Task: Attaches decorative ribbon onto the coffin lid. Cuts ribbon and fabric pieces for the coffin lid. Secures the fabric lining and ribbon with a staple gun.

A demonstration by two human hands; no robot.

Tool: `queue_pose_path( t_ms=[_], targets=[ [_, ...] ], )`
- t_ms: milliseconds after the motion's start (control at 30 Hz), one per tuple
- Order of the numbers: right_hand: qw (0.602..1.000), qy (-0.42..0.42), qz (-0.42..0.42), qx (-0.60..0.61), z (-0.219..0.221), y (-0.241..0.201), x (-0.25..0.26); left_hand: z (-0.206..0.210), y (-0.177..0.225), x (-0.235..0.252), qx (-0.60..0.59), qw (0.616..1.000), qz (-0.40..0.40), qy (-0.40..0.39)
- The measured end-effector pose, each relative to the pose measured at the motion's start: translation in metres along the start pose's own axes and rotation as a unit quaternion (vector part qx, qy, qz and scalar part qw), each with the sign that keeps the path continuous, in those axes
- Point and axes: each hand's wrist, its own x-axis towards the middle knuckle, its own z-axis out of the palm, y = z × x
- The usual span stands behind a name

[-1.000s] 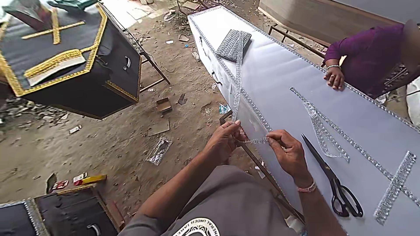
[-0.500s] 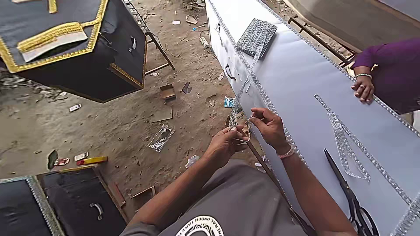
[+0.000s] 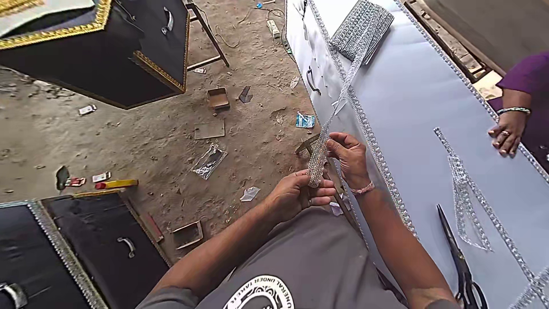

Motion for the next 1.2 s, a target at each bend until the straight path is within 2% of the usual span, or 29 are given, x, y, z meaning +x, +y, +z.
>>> queue_pose_path(
  t_ms=[233, 400, 567, 667, 767, 833, 900, 1000, 1100, 1200],
  targets=[
    [1.000, 0.000, 0.018, 0.006, 0.005, 0.013, 0.000, -0.011, 0.001, 0.005, 0.016, 0.999, -0.029, -0.032],
    [0.992, -0.023, 0.100, 0.079, 0.009, 0.009, 0.004, -0.017, 0.001, 0.013, 0.018, 0.996, -0.060, -0.068],
    [0.998, 0.001, 0.050, 0.027, 0.007, 0.014, 0.007, -0.038, 0.001, 0.022, 0.064, 0.993, -0.075, -0.066],
    [0.999, 0.019, 0.023, -0.025, 0.007, 0.007, 0.007, -0.062, 0.007, 0.033, 0.155, 0.988, -0.027, -0.003],
    [0.998, 0.034, 0.007, -0.058, 0.008, -0.001, 0.005, -0.070, 0.018, 0.047, 0.216, 0.970, 0.098, 0.045],
    [0.997, 0.037, 0.002, -0.072, 0.009, -0.003, 0.003, -0.060, 0.026, 0.055, 0.273, 0.938, 0.214, 0.031],
    [0.996, 0.041, -0.004, -0.084, 0.011, -0.003, 0.002, -0.040, 0.033, 0.061, 0.325, 0.899, 0.293, 0.008],
    [0.991, 0.057, -0.029, -0.120, 0.013, -0.004, 0.002, -0.016, 0.040, 0.070, 0.350, 0.885, 0.308, 0.003],
    [0.983, 0.061, -0.045, -0.164, 0.012, -0.009, 0.001, -0.007, 0.043, 0.075, 0.311, 0.912, 0.265, 0.043],
    [0.985, 0.050, -0.042, -0.157, 0.010, -0.006, -0.005, -0.008, 0.043, 0.072, 0.282, 0.933, 0.218, 0.047]
  ],
)
